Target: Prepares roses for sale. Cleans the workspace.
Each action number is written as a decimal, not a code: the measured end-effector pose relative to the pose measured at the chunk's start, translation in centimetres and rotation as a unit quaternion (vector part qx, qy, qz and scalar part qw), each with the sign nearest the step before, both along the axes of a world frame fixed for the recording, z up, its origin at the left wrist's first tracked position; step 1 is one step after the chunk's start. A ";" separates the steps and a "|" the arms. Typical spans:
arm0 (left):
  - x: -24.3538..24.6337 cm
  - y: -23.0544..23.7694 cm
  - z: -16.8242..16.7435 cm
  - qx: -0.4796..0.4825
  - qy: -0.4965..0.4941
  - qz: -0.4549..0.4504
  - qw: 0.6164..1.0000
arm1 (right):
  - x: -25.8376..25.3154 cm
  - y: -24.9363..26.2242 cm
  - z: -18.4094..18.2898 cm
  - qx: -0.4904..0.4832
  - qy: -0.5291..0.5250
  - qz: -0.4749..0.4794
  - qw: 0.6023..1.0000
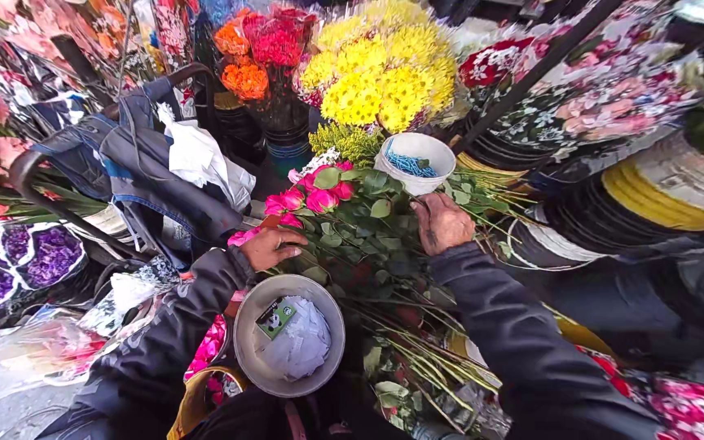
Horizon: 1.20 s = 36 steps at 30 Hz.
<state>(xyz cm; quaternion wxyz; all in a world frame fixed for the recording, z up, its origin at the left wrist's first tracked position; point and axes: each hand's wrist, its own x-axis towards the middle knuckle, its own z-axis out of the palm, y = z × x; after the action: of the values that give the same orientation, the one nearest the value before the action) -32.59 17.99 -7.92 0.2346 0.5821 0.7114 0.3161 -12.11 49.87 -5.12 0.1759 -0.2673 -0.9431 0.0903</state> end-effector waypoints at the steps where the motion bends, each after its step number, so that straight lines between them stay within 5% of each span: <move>1: 0.1 -0.2 0.5 0.014 -0.004 0.008 1.000 | 0.4 -0.3 1.0 0.009 0.015 0.001 1.000; 7: 2.1 -1.6 4.4 0.068 -0.044 0.038 0.996 | 4.8 -4.2 6.4 0.115 0.126 0.042 0.984; 11: 4.3 -0.9 6.9 0.161 -0.204 0.050 0.964 | 9.1 -10.0 8.8 0.148 0.191 0.055 0.969; 13: 5.8 -0.3 8.1 0.235 -0.312 0.012 0.920 | 11.2 -13.0 9.5 0.183 0.216 0.062 0.957; 16: 8.6 -0.1 9.8 0.343 -0.480 -0.134 0.796 | 13.9 -16.1 9.6 0.267 0.238 0.081 0.930; 23: 15.1 -3.6 12.5 0.423 -0.540 -0.311 0.658 | 17.5 -20.5 10.7 0.331 0.276 0.049 0.901; 27: 17.6 -5.0 14.9 0.413 -0.531 -0.270 0.689 | 22.2 -23.2 7.5 0.234 0.235 -0.052 0.942; 32: 22.1 -4.7 15.8 0.415 -0.563 -0.315 0.642 | 31.7 -26.5 0.6 0.163 0.216 -0.129 0.954; 36: 28.7 -2.5 12.8 0.417 -0.526 -0.234 0.703 | 36.1 -30.5 -7.8 0.082 0.227 -0.149 0.959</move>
<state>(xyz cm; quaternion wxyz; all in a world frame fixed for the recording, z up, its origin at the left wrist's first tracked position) -3.92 15.54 4.85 0.3708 0.5076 0.1087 0.7701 23.99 19.33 -12.92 0.4182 -0.3620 -0.8320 0.0440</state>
